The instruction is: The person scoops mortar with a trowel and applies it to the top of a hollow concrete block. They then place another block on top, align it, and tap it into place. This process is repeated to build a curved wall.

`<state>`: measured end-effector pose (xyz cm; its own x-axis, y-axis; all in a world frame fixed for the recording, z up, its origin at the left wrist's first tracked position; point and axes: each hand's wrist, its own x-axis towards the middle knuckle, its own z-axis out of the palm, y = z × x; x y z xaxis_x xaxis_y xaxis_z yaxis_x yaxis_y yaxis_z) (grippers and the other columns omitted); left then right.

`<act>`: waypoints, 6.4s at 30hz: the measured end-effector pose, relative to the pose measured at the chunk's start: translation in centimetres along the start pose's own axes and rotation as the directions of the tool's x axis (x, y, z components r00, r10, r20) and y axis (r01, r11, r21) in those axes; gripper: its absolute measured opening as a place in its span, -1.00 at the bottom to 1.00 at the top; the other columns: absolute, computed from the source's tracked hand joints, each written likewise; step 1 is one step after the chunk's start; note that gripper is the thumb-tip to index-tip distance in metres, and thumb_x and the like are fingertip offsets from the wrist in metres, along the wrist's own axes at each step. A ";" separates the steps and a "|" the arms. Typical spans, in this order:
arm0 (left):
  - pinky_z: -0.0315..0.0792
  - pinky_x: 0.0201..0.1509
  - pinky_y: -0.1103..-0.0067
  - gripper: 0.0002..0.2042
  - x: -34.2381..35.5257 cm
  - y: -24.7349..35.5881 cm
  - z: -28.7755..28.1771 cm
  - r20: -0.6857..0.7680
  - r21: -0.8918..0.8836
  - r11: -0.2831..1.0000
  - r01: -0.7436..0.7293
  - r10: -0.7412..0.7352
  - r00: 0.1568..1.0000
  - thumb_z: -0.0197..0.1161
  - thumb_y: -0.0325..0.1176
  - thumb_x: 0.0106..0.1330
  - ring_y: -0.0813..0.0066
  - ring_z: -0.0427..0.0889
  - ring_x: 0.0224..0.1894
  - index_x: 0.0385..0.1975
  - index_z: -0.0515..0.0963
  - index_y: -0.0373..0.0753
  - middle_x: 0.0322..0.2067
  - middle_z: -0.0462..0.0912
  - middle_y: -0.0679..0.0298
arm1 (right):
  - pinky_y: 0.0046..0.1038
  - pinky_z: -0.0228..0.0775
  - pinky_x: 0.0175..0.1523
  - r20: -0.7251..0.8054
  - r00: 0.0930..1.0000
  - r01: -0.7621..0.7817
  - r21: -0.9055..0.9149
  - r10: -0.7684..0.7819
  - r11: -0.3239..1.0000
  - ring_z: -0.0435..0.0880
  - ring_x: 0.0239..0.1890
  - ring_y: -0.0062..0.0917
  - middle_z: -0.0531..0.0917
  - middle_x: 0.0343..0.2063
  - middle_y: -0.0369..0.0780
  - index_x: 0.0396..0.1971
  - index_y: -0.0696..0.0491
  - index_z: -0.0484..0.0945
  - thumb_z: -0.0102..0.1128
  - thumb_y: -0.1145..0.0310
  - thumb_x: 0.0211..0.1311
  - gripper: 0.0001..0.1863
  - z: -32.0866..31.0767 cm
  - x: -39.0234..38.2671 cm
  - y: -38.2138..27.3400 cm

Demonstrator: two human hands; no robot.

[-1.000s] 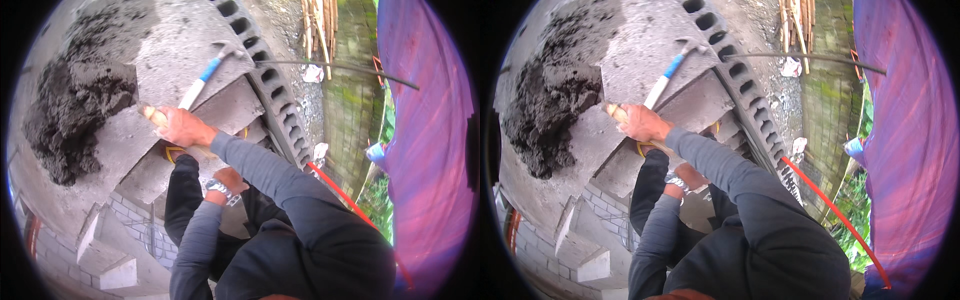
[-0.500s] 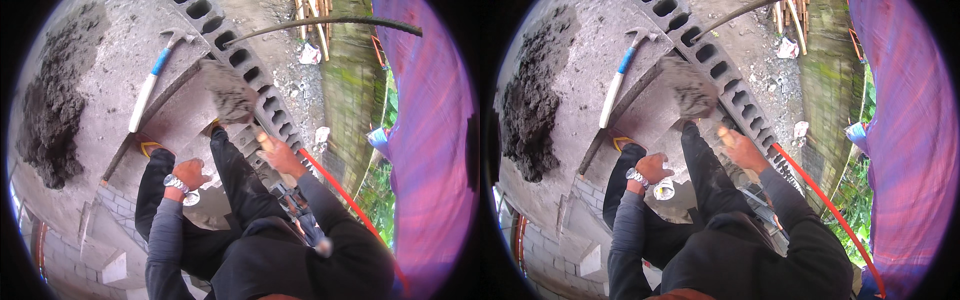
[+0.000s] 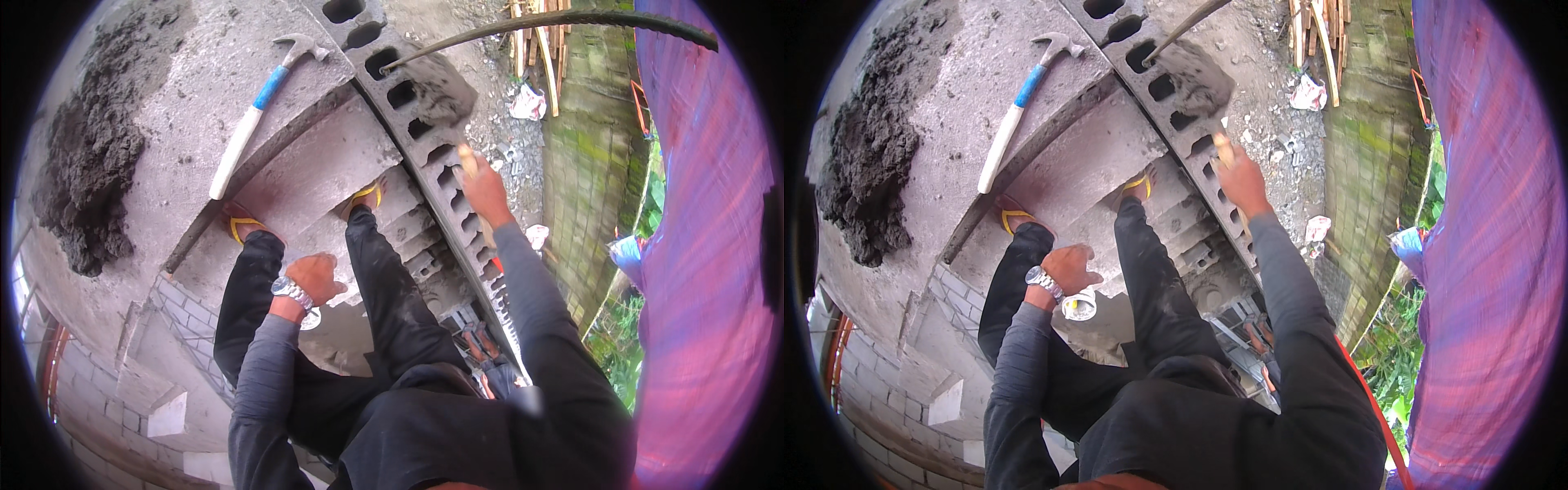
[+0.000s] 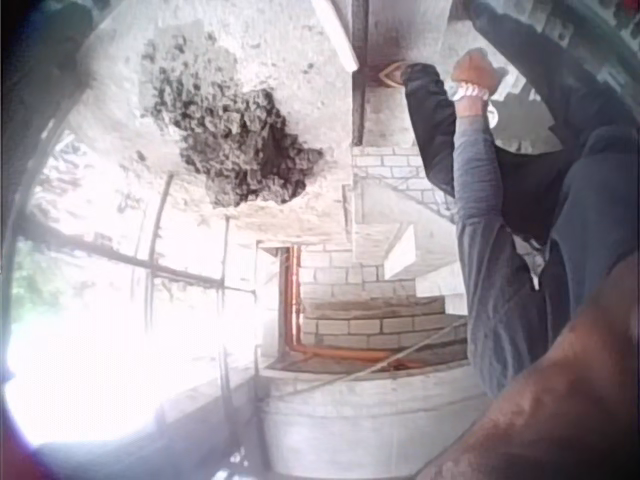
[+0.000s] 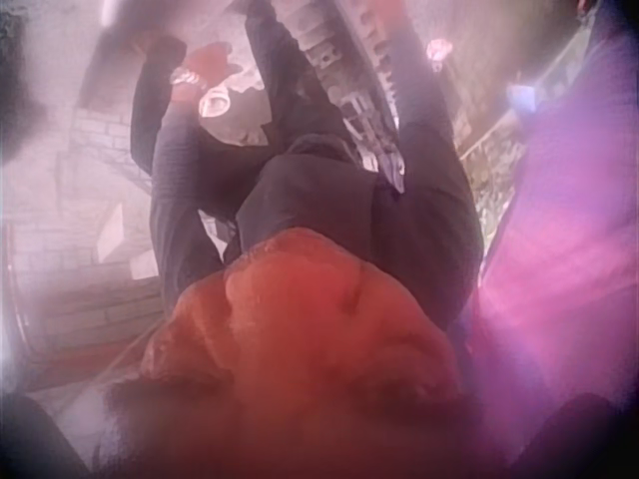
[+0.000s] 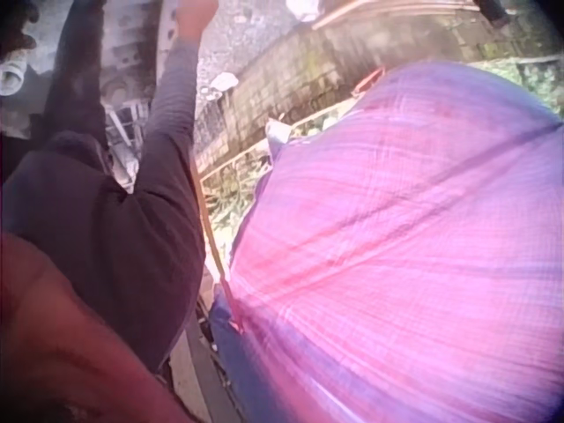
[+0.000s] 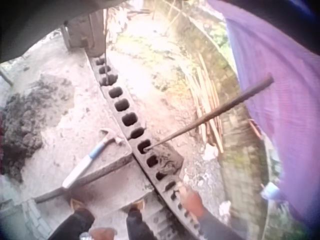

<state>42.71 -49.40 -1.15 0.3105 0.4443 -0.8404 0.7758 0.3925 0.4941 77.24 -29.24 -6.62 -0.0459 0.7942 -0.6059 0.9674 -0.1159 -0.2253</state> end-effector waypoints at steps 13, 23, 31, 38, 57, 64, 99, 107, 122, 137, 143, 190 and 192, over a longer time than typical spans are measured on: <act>0.51 0.19 0.25 -0.45 0.2 0.4 -0.3 -0.004 -0.030 1.000 -0.003 0.003 1.000 0.43 -0.02 0.15 0.01 0.63 0.13 0.02 0.61 -0.30 0.09 0.65 0.00 | 0.03 0.51 -0.02 -0.054 0.986 -0.154 0.044 0.157 0.987 0.70 -0.11 0.12 0.70 -0.20 0.16 0.16 0.15 0.30 0.31 0.28 0.23 -0.43 4.5 -1.4 -3.9; 0.47 0.27 0.27 -0.42 0.3 0.1 -1.0 -0.006 -0.030 0.999 -0.027 0.027 1.000 0.43 0.00 0.15 0.01 0.60 0.20 0.07 0.59 -0.30 0.16 0.62 -0.01 | 0.00 0.51 0.04 -0.073 0.992 -0.092 0.147 0.103 0.985 0.69 -0.06 0.12 0.70 -0.16 0.19 0.24 0.12 0.25 0.32 0.26 0.22 -0.35 8.0 -0.6 -5.4; 0.45 0.31 0.27 -0.38 0.0 -0.2 -1.6 -0.053 -0.029 0.999 -0.043 0.042 0.998 0.40 0.01 0.18 0.02 0.58 0.23 0.13 0.57 -0.32 0.20 0.59 -0.02 | 0.03 0.51 -0.03 -0.093 0.954 -0.289 -0.029 0.285 0.957 0.72 -0.12 0.12 0.72 -0.22 0.17 0.28 0.07 0.31 0.32 0.25 0.23 -0.35 5.2 -3.4 -2.2; 0.44 0.33 0.27 -0.41 -0.6 0.7 -2.5 -0.021 -0.027 0.999 -0.044 0.044 0.999 0.41 -0.04 0.18 0.02 0.57 0.24 0.11 0.56 -0.33 0.21 0.58 -0.06 | 0.02 0.51 -0.04 -0.032 0.998 -0.051 -0.100 0.048 0.994 0.71 -0.13 0.11 0.72 -0.24 0.12 0.21 0.01 0.34 0.31 0.25 0.25 -0.44 4.1 0.1 -4.6; 0.62 -0.11 0.24 -0.73 -3.7 1.2 -1.5 0.061 0.071 0.980 -0.188 0.184 0.981 0.43 -0.17 0.06 0.13 0.79 -0.13 -0.29 0.79 -0.16 -0.23 0.79 0.07 | -0.29 0.50 -0.04 0.309 0.924 0.164 0.214 -0.226 0.963 0.70 -0.17 -0.28 0.71 -0.20 -0.05 0.05 0.15 0.51 0.36 0.36 0.31 -0.62 3.5 -17.8 -11.7; 0.55 0.10 0.01 -0.51 -2.2 2.2 0.7 0.508 0.069 0.927 -0.367 0.284 0.813 0.58 0.02 0.06 0.10 0.74 0.07 0.00 0.76 -0.02 0.01 0.77 0.28 | -0.19 0.48 -0.12 0.441 0.744 0.465 0.197 -0.501 0.863 0.67 -0.28 -0.15 0.67 -0.29 0.06 0.01 0.25 0.48 0.21 0.21 0.40 -0.59 9.6 -7.8 -37.0; 0.61 0.02 0.24 -0.52 -1.8 0.2 -1.4 0.373 0.121 0.972 -0.204 0.146 0.916 0.53 0.01 0.02 -0.01 0.76 -0.10 -0.26 0.76 -0.32 -0.22 0.77 -0.05 | -0.03 0.53 -0.11 0.272 0.962 -0.090 0.197 0.034 0.976 0.67 -0.15 0.19 0.69 -0.28 0.16 0.10 0.09 0.46 0.34 0.12 0.28 -0.49 0.3 -20.6 -3.4; 0.61 0.01 0.24 -0.53 0.1 1.7 -0.8 0.354 0.151 0.967 -0.204 0.139 0.925 0.52 0.00 0.01 -0.02 0.76 -0.12 -0.26 0.76 -0.32 -0.23 0.77 -0.06 | -0.13 0.54 -0.28 0.399 0.874 -0.384 0.220 0.276 0.897 0.74 -0.40 -0.12 0.69 -0.40 0.05 0.16 0.24 0.43 0.27 0.11 0.36 -0.42 -1.5 -15.8 2.4; 0.61 0.03 0.23 -0.56 -0.5 1.7 -1.7 0.302 0.068 0.988 -0.135 0.108 0.947 0.51 -0.05 0.08 -0.02 0.76 -0.08 -0.23 0.75 -0.32 -0.20 0.77 -0.07 | -0.36 0.45 -0.57 0.356 0.883 -0.433 0.368 0.305 0.823 0.58 -0.68 -0.47 0.58 -0.57 -0.20 0.13 0.16 0.44 0.18 0.42 0.36 -0.62 1.0 -17.4 6.4; 0.59 0.02 0.23 -0.51 -2.0 -0.6 0.0 0.178 0.063 0.983 -0.170 0.157 0.971 0.51 0.03 0.00 0.03 0.71 -0.06 -0.26 0.72 -0.29 -0.18 0.71 0.04 | 0.01 0.54 -0.04 -0.135 0.988 -0.065 0.078 0.075 0.995 0.71 -0.10 0.09 0.72 -0.21 0.13 0.03 0.09 0.41 0.23 0.08 0.35 -0.55 14.7 2.9 -7.4; 0.58 0.03 0.22 -0.52 -2.3 -0.2 -1.3 0.138 0.060 0.985 -0.165 0.155 0.978 0.49 0.04 0.04 0.02 0.71 -0.06 -0.27 0.71 -0.30 -0.17 0.71 0.05 | 0.01 0.54 -0.07 -0.145 0.980 -0.168 -0.220 0.139 0.961 0.74 -0.18 0.06 0.74 -0.27 0.08 0.26 -0.02 0.39 0.26 0.04 0.30 -0.39 6.3 2.3 -5.9; 0.54 0.04 0.21 -0.62 0.1 0.6 -2.5 0.078 0.047 0.993 -0.108 0.104 0.992 0.51 -0.09 0.01 -0.01 0.69 -0.07 -0.34 0.65 -0.27 -0.13 0.70 0.03 | -0.54 0.26 -0.57 0.660 0.691 -0.651 0.745 -0.294 0.144 0.37 -0.71 -0.58 0.39 -0.63 -0.31 -0.21 0.06 0.44 -0.15 -0.16 0.54 -0.49 10.0 -4.3 -2.7; 0.55 0.05 0.22 -0.63 0.3 0.7 -2.3 0.017 0.063 0.989 -0.131 0.130 0.991 0.51 -0.09 0.00 0.00 0.69 -0.07 -0.37 0.65 -0.28 -0.15 0.70 0.04 | -0.55 0.25 -0.59 0.680 0.673 -0.658 0.730 -0.291 0.185 0.37 -0.71 -0.59 0.40 -0.63 -0.31 -0.21 0.06 0.44 -0.14 -0.16 0.54 -0.48 10.1 -2.0 -3.8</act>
<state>42.05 -47.13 -0.54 0.4178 0.4777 -0.7728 0.7617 0.2796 0.5846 71.13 -36.42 -12.29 -0.4819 0.1629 -0.8609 0.0272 -0.9793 -0.2005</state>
